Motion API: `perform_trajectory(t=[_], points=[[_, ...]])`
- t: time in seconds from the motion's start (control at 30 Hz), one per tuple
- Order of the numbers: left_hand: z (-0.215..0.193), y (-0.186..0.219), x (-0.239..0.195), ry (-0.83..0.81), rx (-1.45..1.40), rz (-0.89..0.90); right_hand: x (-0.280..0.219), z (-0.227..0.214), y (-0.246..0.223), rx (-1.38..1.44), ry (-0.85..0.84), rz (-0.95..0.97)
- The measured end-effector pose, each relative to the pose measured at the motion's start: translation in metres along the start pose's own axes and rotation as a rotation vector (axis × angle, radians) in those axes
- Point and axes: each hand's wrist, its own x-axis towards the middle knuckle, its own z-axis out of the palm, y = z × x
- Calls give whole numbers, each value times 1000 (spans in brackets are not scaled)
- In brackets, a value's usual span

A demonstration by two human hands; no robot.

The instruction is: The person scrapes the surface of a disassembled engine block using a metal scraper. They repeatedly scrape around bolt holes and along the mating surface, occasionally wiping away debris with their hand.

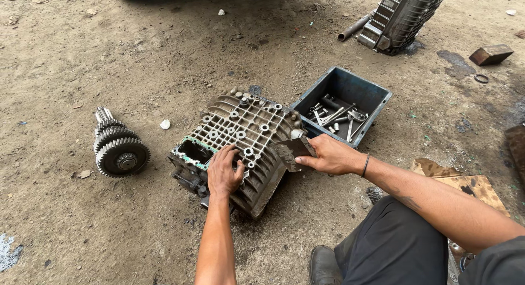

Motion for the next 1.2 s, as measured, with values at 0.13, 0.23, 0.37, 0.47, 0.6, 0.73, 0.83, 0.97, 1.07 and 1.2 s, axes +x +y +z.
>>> perform_trajectory(t=[0.13, 0.23, 0.37, 0.47, 0.6, 0.73, 0.83, 0.97, 1.07, 1.2], points=[[-4, 1, 2, 3, -8, -6, 4, 1, 3, 18, -22, 11], [-4, 2, -1, 6, -6, -7, 1, 6, 7, -36, -19, 26], [-6, 2, 1, 23, -15, 22, 5, 4, 9, -23, 60, -57], [-4, 1, 1, 0, -16, -3, 7, 5, 9, -60, 45, -10], [0, 0, 2, -15, 7, -6, 6, 8, 11, -36, 26, -9], [-3, 1, 2, -9, 12, 4, 9, 7, 10, -56, 3, 19], [-8, 5, -1, 14, 2, -8, 8, 5, 8, -13, -33, 37], [-10, 7, -1, 5, -4, -22, 7, 4, 3, 4, -20, -15], [-9, 6, 0, 26, -12, -3, 6, 2, 1, 35, -15, -35], [-6, 3, -1, 26, -13, 7, 4, 3, -1, 59, -21, -59]])
